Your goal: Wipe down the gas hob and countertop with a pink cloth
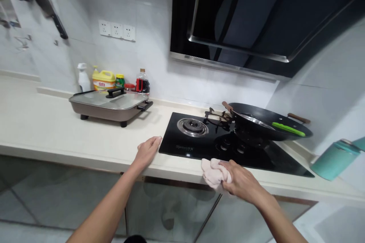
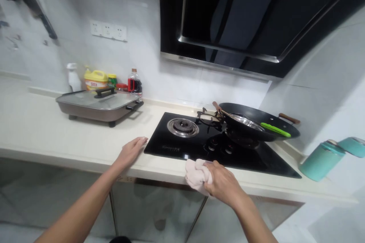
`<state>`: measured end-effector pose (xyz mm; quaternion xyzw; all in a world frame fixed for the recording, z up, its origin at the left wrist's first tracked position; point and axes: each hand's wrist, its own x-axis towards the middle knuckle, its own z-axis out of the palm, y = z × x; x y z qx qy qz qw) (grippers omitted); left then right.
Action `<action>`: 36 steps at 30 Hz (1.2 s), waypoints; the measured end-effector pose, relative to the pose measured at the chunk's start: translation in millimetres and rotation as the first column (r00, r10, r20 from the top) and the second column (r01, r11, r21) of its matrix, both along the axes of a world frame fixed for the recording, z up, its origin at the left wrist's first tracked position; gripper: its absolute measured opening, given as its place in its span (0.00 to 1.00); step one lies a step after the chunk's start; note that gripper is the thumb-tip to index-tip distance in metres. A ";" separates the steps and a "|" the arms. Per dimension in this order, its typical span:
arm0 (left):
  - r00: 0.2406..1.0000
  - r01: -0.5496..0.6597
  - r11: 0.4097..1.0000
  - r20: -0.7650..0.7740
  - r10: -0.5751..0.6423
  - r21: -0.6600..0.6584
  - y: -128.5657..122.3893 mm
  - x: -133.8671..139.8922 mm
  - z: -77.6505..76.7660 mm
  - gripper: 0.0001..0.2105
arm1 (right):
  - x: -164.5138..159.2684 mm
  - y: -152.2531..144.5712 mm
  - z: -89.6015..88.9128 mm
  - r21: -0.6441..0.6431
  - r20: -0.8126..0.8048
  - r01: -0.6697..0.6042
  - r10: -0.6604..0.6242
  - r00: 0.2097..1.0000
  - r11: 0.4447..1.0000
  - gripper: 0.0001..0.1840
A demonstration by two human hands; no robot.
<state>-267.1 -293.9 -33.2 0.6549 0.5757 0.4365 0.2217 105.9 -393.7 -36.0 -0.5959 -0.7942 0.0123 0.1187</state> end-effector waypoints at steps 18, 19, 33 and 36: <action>0.997 0.072 0.997 -0.031 -0.072 0.009 -6.9 1.5 2.9 0.23 | -21.5 6.9 14.6 -0.061 0.154 -0.112 0.120 0.981 0.992 0.35; 0.997 0.074 0.997 -0.033 -0.074 0.006 -6.7 1.6 2.6 0.24 | -27.6 7.9 15.5 -0.061 0.148 -0.121 0.129 0.981 0.991 0.34; 0.985 0.063 0.998 0.163 -0.062 0.002 12.8 -7.5 -15.5 0.28 | -209.0 61.9 21.0 -0.013 -0.027 -0.460 0.460 0.888 0.888 0.30; 0.965 0.078 0.997 0.251 -0.075 -0.001 20.0 -12.2 -21.3 0.31 | -220.2 65.8 18.7 0.005 -0.019 -0.464 0.464 0.886 0.886 0.29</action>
